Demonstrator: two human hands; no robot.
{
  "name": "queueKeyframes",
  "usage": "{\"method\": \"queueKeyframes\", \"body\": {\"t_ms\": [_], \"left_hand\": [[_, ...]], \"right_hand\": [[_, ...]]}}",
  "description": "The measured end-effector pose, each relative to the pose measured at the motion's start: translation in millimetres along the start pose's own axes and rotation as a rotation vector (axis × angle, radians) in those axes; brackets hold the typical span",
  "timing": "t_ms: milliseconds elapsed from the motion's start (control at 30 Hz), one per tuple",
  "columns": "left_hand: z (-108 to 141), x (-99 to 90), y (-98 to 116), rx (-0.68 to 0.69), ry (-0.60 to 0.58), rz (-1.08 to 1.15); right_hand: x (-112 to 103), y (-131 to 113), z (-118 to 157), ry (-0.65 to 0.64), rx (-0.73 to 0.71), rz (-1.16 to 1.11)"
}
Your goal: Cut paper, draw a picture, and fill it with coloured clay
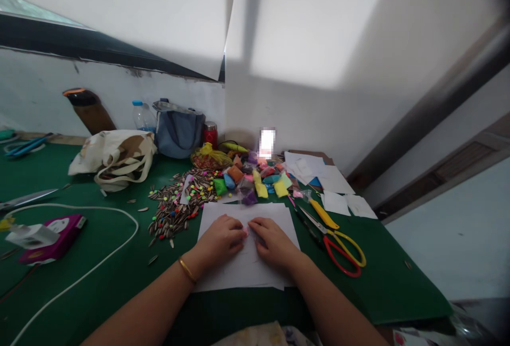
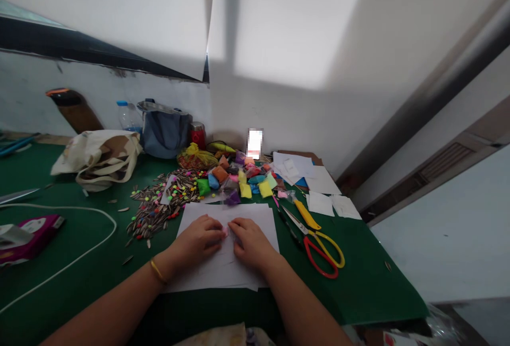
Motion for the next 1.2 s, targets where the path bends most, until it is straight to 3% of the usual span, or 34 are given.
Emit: {"method": "queueKeyframes", "body": {"t_ms": [333, 600, 800, 1033, 1200], "left_hand": [[-1, 0.1, 6, 0.020, 0.020, -0.008], [0, 5.0, -1, -0.241, 0.014, 0.069], [0, 8.2, -1, -0.266, 0.026, 0.066], [-4, 11.7, 6, -0.303, 0.053, 0.005], [-2, 14.0, 5, -0.309, 0.059, 0.009]], "right_hand": [[-1, 2, 1, 0.008, -0.036, -0.039], [-2, 2, 1, -0.029, -0.076, -0.008], [-5, -6, 0, -0.072, -0.120, 0.054], [-2, 2, 0, -0.011, 0.005, -0.092], [0, 1, 0, -0.013, -0.036, -0.037]]}}
Point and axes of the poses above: each hand's wrist, its own z-axis away from the middle knuckle, its own x-axis out of the palm, y = z × x, the point moved 2 cm from there along -z, towards the middle knuckle, and after that the axes turned 7 degrees about -x, right-handed, at the moved point
